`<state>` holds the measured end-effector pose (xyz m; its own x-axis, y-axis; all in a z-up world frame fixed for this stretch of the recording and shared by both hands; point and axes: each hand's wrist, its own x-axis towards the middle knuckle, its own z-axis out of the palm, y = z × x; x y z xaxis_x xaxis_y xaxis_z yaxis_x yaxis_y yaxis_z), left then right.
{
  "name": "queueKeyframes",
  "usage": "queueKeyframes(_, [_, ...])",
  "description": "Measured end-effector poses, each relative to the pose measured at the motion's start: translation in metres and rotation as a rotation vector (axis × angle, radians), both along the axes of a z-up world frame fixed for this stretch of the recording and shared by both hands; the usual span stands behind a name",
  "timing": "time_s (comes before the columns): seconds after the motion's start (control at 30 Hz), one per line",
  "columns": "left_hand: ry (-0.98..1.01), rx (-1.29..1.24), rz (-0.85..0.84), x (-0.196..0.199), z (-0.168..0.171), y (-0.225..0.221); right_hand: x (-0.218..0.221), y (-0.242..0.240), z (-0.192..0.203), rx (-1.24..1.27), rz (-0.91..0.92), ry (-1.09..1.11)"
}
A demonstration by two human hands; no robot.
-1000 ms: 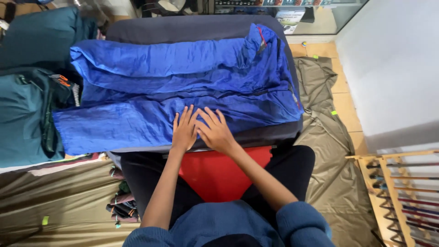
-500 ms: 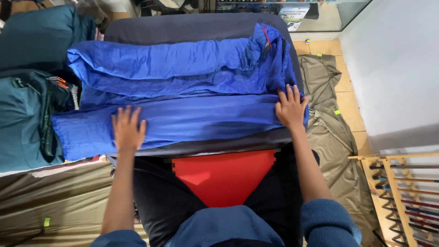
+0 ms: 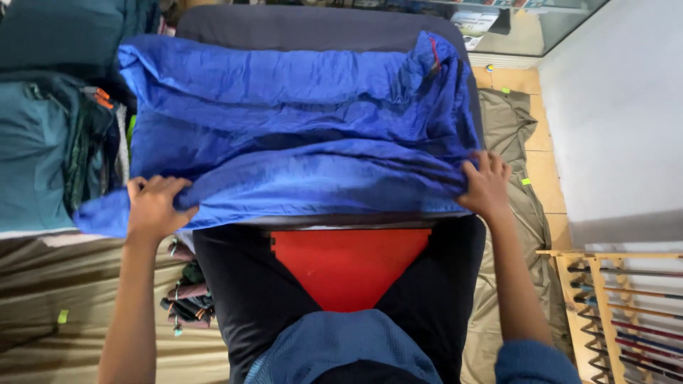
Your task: The person folds a small brown pouch and then unfolds and smooths a blue sleeping bag with a dinosaur-patterned lining.
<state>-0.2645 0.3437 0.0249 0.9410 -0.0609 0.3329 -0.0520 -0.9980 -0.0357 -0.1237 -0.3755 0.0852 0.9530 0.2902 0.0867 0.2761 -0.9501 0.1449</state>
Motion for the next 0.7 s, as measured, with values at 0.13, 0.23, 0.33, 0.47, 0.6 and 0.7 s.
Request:
queueKeyframes(0.13, [0.539, -0.186, 0.052, -0.037, 0.092, -0.04, -0.033, -0.015, 0.019, -0.167, -0.035, 0.308])
queueKeyframes(0.23, [1.147, -0.615, 0.53, -0.048, 0.105, -0.05, -0.041, -0.008, 0.048, -0.339, -0.275, 0.895])
queueKeyframes(0.33, [1.004, -0.528, 0.324, -0.044, 0.073, -0.038, -0.022, -0.027, 0.018, -0.033, -0.17, 0.795])
queueKeyframes(0.47, [0.388, -0.48, 0.054, 0.018, 0.031, -0.059, 0.015, 0.028, 0.01, -0.022, -0.01, 0.192])
queueKeyframes(0.6, [0.159, -0.263, -0.129, 0.107, 0.01, -0.114, 0.06, 0.098, -0.004, -0.085, 0.216, -0.088])
queueKeyframes(0.7, [0.184, -0.134, -0.141, 0.158, -0.003, -0.139, 0.101, 0.113, -0.028, -0.278, 0.268, -0.269])
